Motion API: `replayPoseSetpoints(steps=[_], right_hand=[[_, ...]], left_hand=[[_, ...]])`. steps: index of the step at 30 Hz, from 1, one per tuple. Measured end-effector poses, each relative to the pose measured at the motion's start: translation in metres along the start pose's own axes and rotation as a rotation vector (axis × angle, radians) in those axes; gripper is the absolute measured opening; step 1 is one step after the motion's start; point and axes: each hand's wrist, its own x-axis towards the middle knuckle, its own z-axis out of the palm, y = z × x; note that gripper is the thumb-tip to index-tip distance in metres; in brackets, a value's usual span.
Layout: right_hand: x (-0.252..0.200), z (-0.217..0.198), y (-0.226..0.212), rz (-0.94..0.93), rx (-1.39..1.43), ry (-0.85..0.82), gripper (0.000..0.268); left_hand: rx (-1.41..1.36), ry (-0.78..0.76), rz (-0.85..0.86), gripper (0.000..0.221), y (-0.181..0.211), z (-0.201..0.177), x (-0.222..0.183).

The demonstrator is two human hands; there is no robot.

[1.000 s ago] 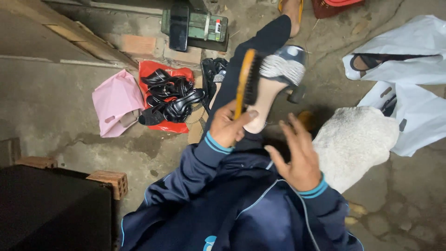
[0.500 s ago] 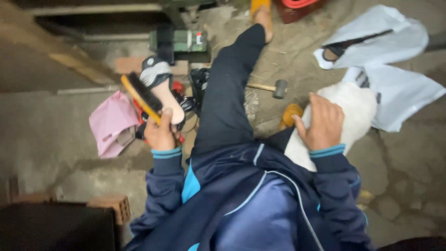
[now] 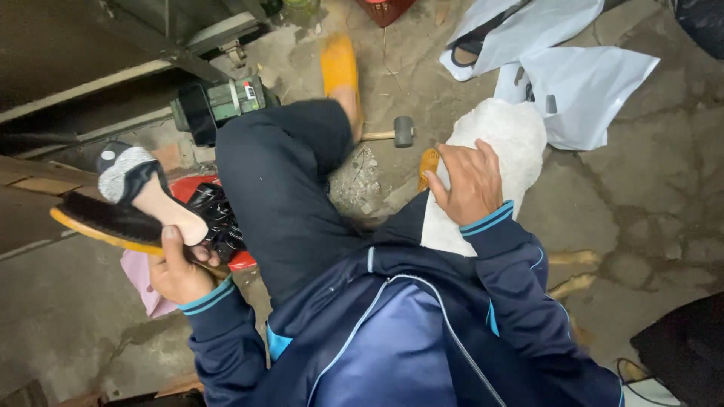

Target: Repairing a black sandal by hammering the sole and applying adhesive with a brush.

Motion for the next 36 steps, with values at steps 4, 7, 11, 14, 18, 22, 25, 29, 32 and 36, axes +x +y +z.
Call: replayPoseSetpoints(steps=[4,7,11,14,18,22,25,29,32,36], right_hand=[[-0.001,-0.003,0.001,-0.01,0.0,-0.043,0.042],[-0.003,-0.01,0.001,-0.058,0.002,-0.069,0.042],[0.0,-0.013,0.006,-0.115,-0.05,-0.063,0.038],[-0.004,-0.015,0.011,-0.112,-0.09,-0.085,0.035],[-0.011,-0.028,0.006,-0.037,-0.09,-0.12,0.031],[0.011,-0.062,-0.035,0.022,-0.158,-0.181,0.024],[0.016,-0.079,-0.043,-0.019,-0.184,-0.154,0.024],[0.026,-0.095,-0.044,0.052,-0.052,-0.066,0.027],[0.046,-0.101,-0.042,0.04,-0.045,-0.073,0.028],[0.072,-0.097,-0.01,-0.007,-0.063,-0.208,0.029]], left_hand=[[-0.016,0.031,-0.018,0.027,-0.029,0.002,0.015],[0.037,0.079,-0.068,0.023,-0.06,0.007,0.013],[0.072,0.019,-0.233,0.019,-0.098,0.017,0.017],[0.11,-0.059,-0.313,0.018,-0.121,0.027,0.023],[0.111,-0.099,-0.366,0.016,-0.184,0.029,0.042],[0.348,-0.2,-0.464,0.033,-0.206,0.03,0.06],[0.304,-0.292,-0.53,0.026,-0.261,0.027,0.07],[0.484,-0.321,-0.598,0.015,-0.324,0.024,0.094],[0.495,-0.352,-0.574,0.016,-0.348,0.023,0.109],[0.571,-0.329,-0.515,0.02,-0.367,0.013,0.12]])
